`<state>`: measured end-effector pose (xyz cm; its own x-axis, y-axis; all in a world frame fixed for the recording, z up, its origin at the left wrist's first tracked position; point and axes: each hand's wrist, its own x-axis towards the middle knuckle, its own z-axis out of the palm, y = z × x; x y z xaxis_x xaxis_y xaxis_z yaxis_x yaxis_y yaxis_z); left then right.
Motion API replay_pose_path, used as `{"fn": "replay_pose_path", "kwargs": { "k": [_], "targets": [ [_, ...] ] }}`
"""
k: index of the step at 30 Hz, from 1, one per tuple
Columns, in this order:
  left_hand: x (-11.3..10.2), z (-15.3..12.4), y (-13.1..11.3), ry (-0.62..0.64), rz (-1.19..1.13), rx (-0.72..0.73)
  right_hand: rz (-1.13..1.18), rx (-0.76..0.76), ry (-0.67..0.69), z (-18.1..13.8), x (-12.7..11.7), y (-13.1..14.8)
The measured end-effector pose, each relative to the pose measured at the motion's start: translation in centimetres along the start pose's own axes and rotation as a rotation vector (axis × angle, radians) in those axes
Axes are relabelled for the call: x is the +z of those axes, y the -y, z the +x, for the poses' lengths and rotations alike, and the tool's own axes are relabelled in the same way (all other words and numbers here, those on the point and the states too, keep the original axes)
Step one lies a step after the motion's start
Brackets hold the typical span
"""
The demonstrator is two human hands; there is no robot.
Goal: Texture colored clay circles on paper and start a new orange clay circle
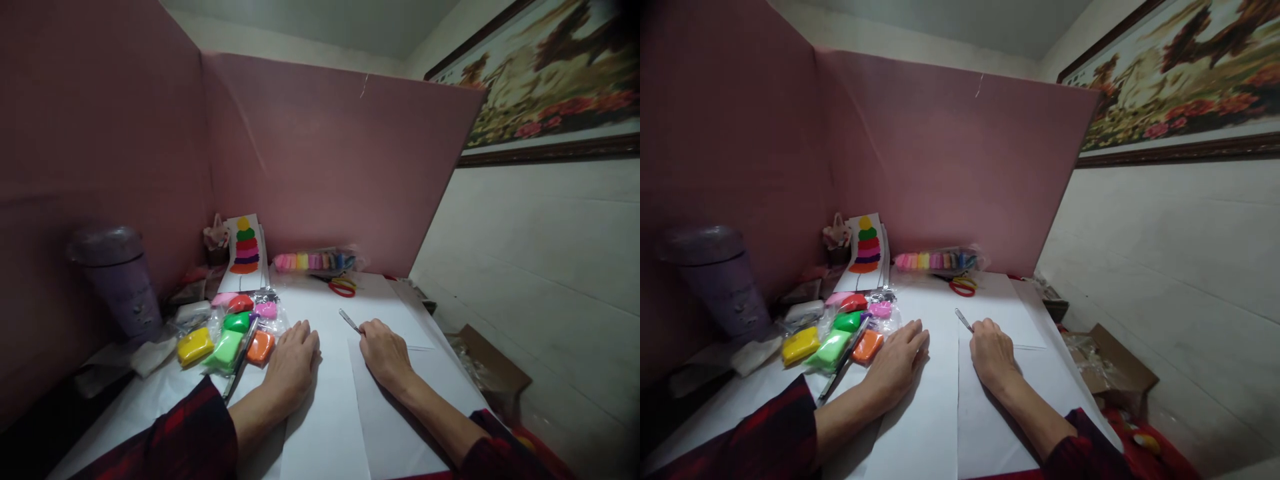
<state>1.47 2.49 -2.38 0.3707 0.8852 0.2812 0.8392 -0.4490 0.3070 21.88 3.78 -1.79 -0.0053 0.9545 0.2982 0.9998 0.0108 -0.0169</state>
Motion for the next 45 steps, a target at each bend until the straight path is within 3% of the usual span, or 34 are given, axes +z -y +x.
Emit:
{"fn": "replay_pose_path", "kwargs": {
  "k": [6,12,17,26,34,39,45],
  "targets": [
    [-0.3,0.0,-0.14,0.013,0.021,0.011,0.001,-0.004,-0.019,0.14,0.02,-0.15],
    [-0.26,0.01,-0.08,0.013,0.027,0.01,-0.093,-0.026,-0.132,0.58,0.05,-0.71],
    [-0.05,0.1,-0.02,0.016,0.029,0.011,-0.175,-0.046,-0.055,0.64,0.02,-0.77],
    [-0.48,0.02,-0.28,0.017,0.052,0.03,-0.166,-0.036,-0.06,0.61,0.28,-0.76],
    [-0.37,-0.04,-0.3,0.022,0.087,0.032,-0.053,-0.088,-0.164,0.37,0.23,-0.73],
    [-0.36,-0.05,-0.42,0.013,0.106,0.021,0.014,-0.144,-0.12,0.21,0.57,-0.62],
    [-0.07,0.01,-0.42,0.01,0.131,0.013,0.011,-0.106,-0.071,0.57,0.77,-0.61]
  ]
}}
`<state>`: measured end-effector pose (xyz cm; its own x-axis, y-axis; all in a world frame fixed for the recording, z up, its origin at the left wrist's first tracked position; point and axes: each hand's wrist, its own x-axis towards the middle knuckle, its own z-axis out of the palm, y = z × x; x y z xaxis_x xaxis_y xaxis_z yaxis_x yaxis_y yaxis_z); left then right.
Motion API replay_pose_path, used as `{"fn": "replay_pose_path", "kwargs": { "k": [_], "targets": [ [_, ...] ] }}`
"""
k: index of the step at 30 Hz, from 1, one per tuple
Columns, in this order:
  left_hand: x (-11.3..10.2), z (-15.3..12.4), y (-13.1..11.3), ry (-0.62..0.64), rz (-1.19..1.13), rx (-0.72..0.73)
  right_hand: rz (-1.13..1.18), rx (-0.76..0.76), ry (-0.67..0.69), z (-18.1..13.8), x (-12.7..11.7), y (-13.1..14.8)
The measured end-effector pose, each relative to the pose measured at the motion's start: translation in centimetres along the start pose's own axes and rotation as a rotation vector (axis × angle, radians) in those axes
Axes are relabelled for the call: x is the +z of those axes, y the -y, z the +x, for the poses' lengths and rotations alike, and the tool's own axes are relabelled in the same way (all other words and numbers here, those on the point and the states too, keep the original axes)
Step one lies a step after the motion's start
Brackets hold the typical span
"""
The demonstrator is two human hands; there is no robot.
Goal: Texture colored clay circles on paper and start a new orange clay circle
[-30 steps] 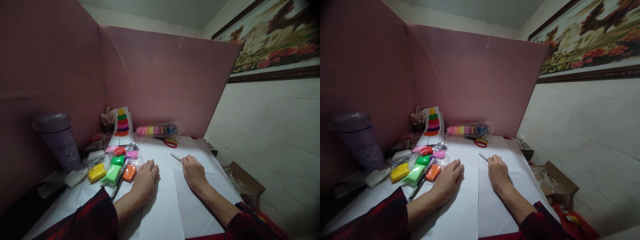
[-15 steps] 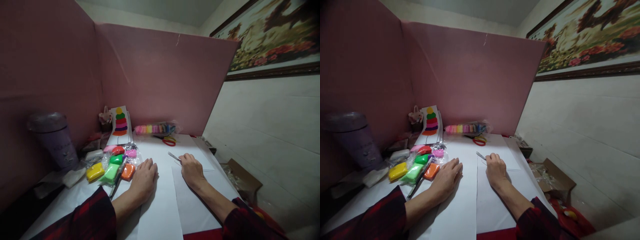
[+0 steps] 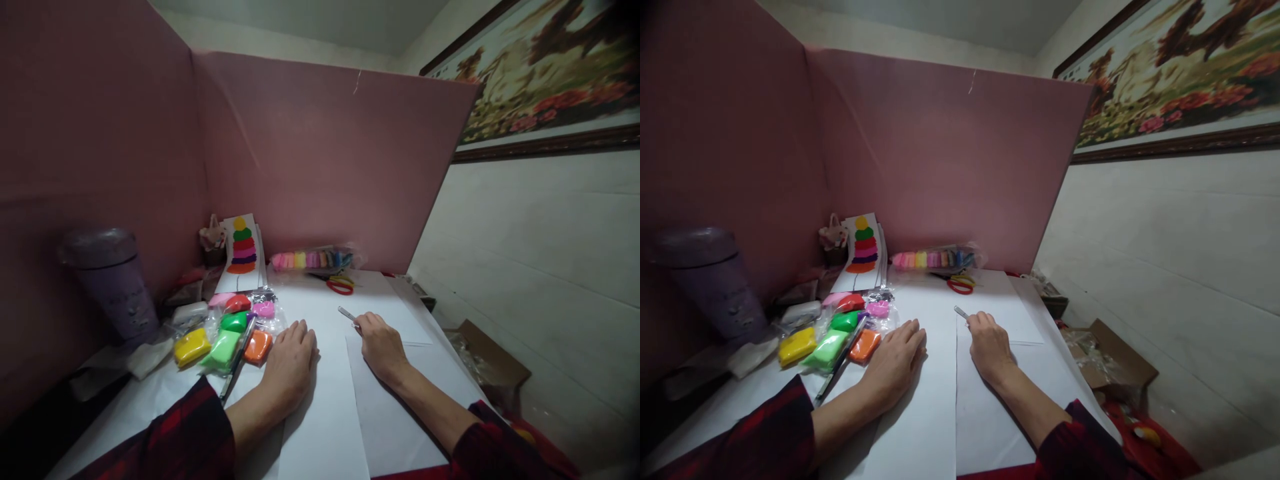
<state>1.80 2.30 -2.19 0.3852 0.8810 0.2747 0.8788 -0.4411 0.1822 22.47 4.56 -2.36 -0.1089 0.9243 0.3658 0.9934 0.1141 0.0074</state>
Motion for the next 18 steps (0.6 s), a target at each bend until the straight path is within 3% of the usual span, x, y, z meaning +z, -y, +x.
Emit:
{"fn": "replay_pose_path", "kwargs": {
  "k": [18],
  "targets": [
    [0.46,-0.02,-0.61,-0.028,0.032,-0.02,-0.058,0.067,0.1,0.58,-0.45,0.67]
  ]
}}
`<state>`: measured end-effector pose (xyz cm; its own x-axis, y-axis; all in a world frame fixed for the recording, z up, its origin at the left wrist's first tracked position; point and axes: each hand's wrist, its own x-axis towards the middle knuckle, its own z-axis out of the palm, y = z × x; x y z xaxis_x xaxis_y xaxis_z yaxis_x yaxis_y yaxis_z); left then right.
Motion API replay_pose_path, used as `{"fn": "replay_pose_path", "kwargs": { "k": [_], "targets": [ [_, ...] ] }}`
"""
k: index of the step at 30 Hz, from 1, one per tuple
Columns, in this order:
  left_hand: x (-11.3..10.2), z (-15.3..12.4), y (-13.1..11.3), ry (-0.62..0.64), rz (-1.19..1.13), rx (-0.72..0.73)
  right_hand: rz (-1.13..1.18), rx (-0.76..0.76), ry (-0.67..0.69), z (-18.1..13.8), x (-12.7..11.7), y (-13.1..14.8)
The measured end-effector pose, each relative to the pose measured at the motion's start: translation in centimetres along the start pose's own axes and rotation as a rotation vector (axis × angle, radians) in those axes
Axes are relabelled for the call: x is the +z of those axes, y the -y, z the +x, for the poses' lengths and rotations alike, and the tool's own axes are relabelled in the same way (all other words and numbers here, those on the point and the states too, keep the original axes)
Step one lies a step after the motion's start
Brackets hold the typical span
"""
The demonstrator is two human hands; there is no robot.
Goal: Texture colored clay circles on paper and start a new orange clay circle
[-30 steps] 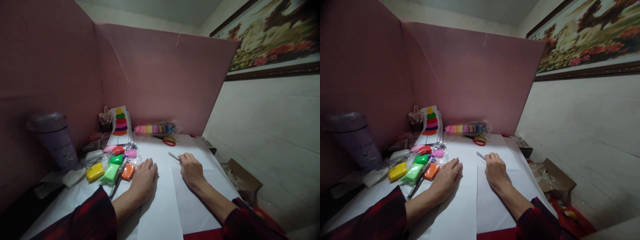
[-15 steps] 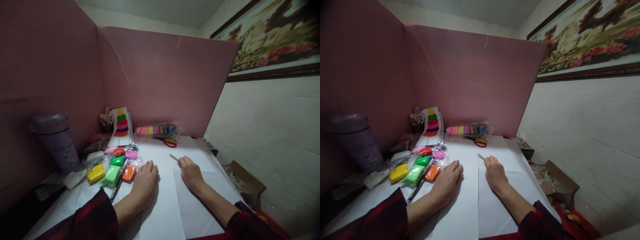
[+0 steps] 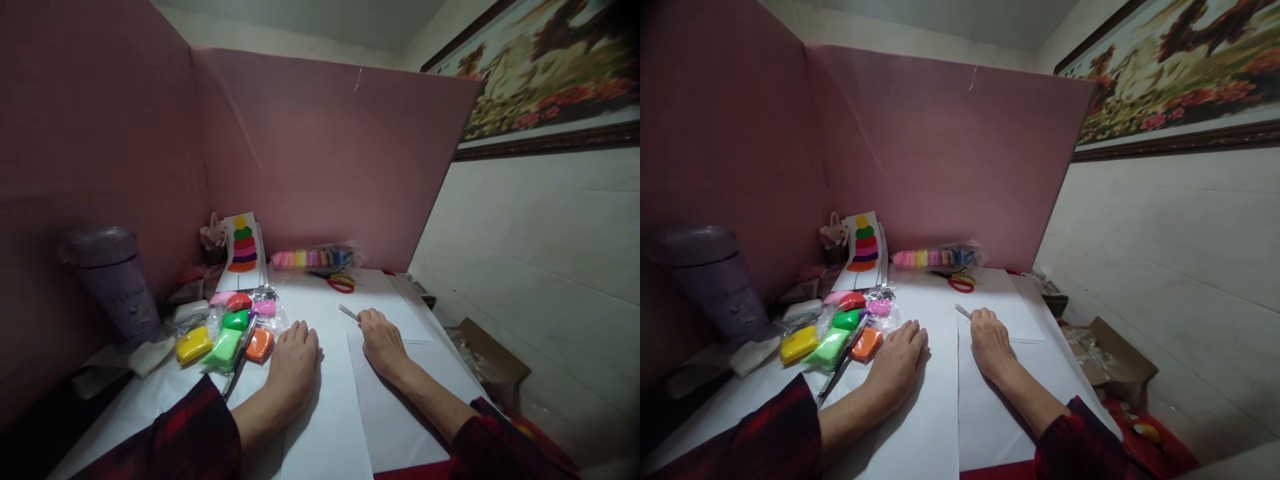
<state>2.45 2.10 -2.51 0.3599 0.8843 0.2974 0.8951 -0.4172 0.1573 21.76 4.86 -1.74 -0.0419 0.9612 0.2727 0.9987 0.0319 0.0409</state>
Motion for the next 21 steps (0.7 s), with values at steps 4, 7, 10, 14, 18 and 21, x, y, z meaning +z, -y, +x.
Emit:
{"fn": "replay_pose_path", "kwargs": {
  "k": [4,7,10,14,18,21],
  "targets": [
    [0.1,0.0,0.1,-0.009,-0.005,0.002,0.012,0.001,-0.012,-0.2,0.0,0.0],
    [0.0,-0.1,0.0,-0.014,-0.008,0.005,0.04,-0.025,-0.026,-0.3,-0.1,-0.4],
    [0.0,-0.2,0.1,-0.017,-0.008,0.006,0.121,-0.072,-0.042,-0.3,-0.1,-1.1],
    [0.2,-0.2,0.2,-0.029,-0.023,0.01,0.255,-0.082,-0.024,-0.2,0.2,-1.8],
    [0.2,-0.2,0.2,-0.029,-0.029,0.013,0.244,-0.084,-0.016,-0.3,0.5,-1.6],
    [0.0,-0.2,0.1,-0.016,-0.015,0.007,0.233,-0.078,-0.025,-0.4,0.5,-1.3]
  ]
}}
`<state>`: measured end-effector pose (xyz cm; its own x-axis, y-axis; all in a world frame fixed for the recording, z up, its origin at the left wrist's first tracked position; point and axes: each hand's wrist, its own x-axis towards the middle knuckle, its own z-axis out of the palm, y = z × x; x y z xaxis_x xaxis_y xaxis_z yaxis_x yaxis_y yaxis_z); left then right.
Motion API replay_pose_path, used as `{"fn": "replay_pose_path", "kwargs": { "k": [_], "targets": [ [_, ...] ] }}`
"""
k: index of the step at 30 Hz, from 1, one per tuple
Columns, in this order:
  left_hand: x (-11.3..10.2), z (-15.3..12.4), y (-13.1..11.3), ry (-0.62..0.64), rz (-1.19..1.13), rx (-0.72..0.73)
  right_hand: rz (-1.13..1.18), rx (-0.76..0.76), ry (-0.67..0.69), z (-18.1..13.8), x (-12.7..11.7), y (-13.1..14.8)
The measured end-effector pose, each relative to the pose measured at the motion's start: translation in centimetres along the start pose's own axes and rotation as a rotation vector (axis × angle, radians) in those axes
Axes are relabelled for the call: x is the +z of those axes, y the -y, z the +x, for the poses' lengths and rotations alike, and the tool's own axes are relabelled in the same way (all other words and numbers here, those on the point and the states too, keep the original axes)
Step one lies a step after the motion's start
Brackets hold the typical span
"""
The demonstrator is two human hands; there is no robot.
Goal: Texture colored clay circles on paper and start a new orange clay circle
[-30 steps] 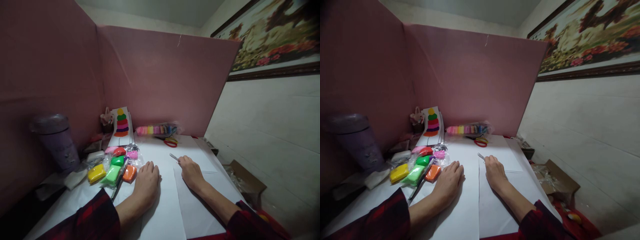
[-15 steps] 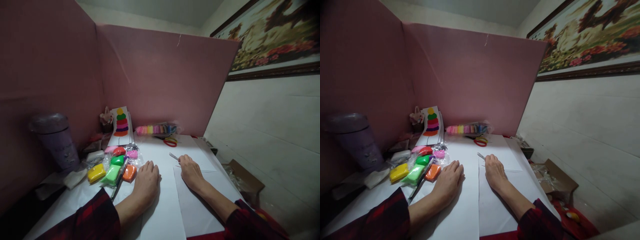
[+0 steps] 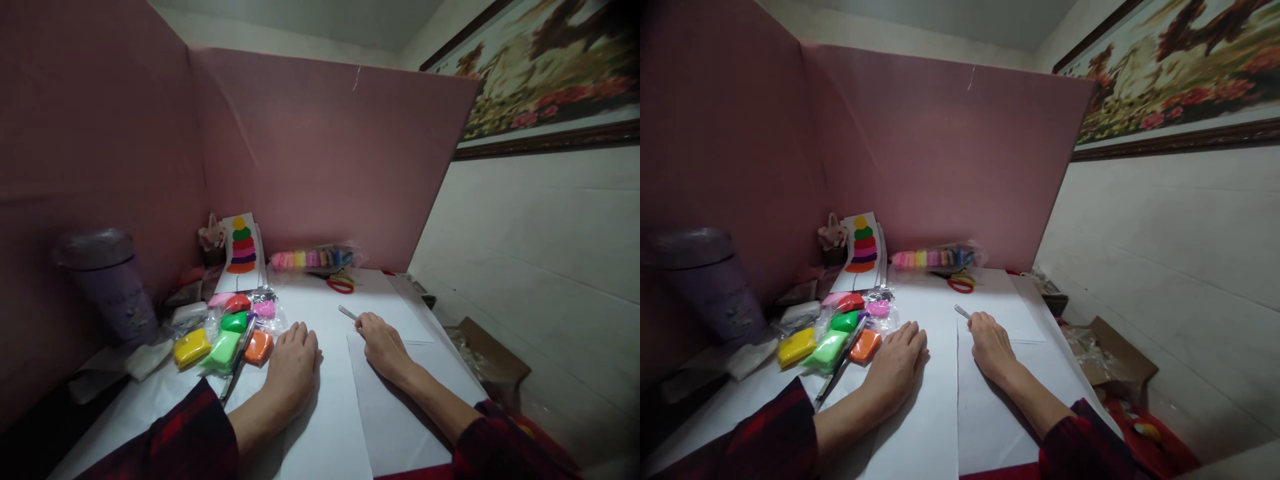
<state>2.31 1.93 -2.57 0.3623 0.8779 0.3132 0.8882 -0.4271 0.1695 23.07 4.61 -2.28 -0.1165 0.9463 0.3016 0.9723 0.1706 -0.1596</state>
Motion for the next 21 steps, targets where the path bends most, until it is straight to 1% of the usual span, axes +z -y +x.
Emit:
{"fn": "replay_pose_path", "kwargs": {
  "k": [4,8,13,18,21],
  "targets": [
    [-0.13,0.01,-0.05,0.015,0.002,0.005,-0.062,0.006,-0.024,0.12,-0.02,0.23],
    [-0.03,0.03,0.07,0.008,0.008,0.009,-0.122,0.007,-0.02,0.34,0.09,0.08],
    [-0.02,0.04,0.11,0.017,-0.005,0.005,-0.111,-0.008,-0.021,0.34,0.35,-0.3],
    [0.1,0.05,0.03,-0.023,-0.047,-0.006,-0.1,-0.005,-0.035,0.43,0.46,-0.49],
    [0.08,0.03,-0.03,-0.014,-0.027,-0.006,-0.094,0.002,-0.042,0.5,0.38,-0.45]
  ]
}}
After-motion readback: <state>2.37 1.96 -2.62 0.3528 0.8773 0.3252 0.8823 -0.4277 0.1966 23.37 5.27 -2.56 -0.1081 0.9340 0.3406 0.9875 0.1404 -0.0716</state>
